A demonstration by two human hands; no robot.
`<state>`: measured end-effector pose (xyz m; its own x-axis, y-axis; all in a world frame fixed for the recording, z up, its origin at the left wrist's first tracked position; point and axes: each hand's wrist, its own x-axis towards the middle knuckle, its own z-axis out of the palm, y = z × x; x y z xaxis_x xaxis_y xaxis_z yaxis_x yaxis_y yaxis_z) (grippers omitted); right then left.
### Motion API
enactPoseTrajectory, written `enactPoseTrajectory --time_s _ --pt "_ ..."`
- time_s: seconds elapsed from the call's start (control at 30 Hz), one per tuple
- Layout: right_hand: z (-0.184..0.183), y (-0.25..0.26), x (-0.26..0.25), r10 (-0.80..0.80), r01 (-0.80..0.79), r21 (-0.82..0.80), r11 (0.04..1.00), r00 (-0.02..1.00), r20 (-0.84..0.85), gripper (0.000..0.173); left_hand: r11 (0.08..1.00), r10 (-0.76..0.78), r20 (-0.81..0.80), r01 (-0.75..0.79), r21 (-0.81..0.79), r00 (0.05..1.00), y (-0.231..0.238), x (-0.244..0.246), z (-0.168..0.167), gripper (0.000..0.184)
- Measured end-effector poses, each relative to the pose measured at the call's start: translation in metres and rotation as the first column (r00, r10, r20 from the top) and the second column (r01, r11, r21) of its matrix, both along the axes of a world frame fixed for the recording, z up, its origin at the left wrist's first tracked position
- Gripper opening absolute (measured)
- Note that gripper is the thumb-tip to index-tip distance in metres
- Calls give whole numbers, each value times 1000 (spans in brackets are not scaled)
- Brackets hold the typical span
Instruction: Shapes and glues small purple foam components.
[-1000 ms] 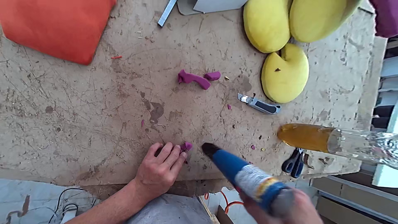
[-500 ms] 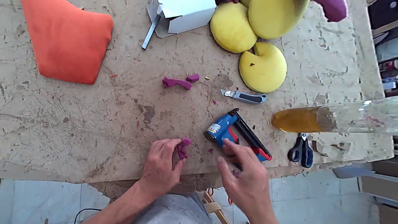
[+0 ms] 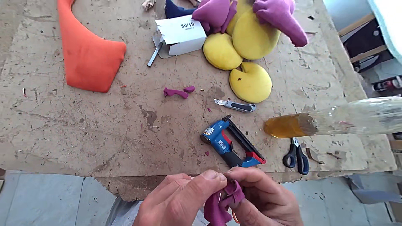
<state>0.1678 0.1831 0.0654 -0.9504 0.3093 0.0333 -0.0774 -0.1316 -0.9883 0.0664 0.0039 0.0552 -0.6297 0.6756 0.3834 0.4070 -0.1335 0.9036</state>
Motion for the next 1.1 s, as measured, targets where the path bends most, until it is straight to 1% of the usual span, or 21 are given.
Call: enactPoseTrajectory --time_s 0.07,0.13,0.2,0.23,0.3,0.33,0.4,0.47,0.57,0.63,0.73,0.8,0.87,0.93,1.0,1.03,1.07,1.1 --pt "2 -2 3 1 -1 -27 1000 1000 -3 26 1000 -6 5 6 7 1000 -2 1 0 72" --pt "3 -3 5 -4 4 -31 1000 1000 0 26 1000 -21 23 20 21 1000 -3 2 -1 70" --pt "4 -5 7 -13 13 -47 999 1000 3 25 998 -52 56 50 44 997 -3 1 -1 63" --pt "3 -6 7 -17 17 -59 998 1000 -3 25 996 -67 80 63 58 995 -3 0 -1 56" --pt "1 -8 7 -21 19 -96 995 1000 -16 25 990 -110 173 92 108 979 0 -3 -3 41" --pt "0 -9 7 -24 22 -109 994 1000 -15 25 987 -127 239 100 123 963 0 -5 -4 37" --pt "-2 -11 8 -21 20 -107 994 1000 -9 24 987 -143 364 104 125 920 1 -7 -5 36" --pt "-4 -13 8 -31 29 -87 996 999 -18 23 982 -170 487 103 161 856 2 -10 -7 36" --pt "-4 -15 10 -89 89 -9 996 996 -6 19 951 -280 659 107 291 698 4 -12 -11 36" --pt "-3 -16 12 -146 145 46 988 989 10 20 937 -327 731 103 335 598 5 -11 -11 35" --pt "-3 -17 16 -199 198 109 974 980 -2 26 938 -337 812 93 335 476 7 -11 -9 34" --pt "-3 -18 16 -216 216 133 967 976 -16 27 943 -330 867 85 322 373 9 -11 -10 34" --pt "-2 -21 15 -256 254 169 952 967 -9 22 948 -318 912 73 310 257 10 -11 -11 33" --pt "-2 -24 13 -307 300 209 931 952 1 17 952 -305 938 74 297 166 11 -12 -12 34" --pt "-2 -25 10 -331 323 240 916 943 -3 17 951 -306 944 84 298 122 12 -13 -11 36" --pt "-1 -25 9 -331 322 253 912 944 -8 19 954 -296 946 90 286 130 13 -14 -11 36" --pt "0 -25 9 -320 310 267 912 948 -10 24 961 -273 948 96 260 162 14 -14 -9 36" --pt "1 -24 10 -297 288 281 915 955 -14 30 969 -242 946 104 224 216 15 -14 -7 34"
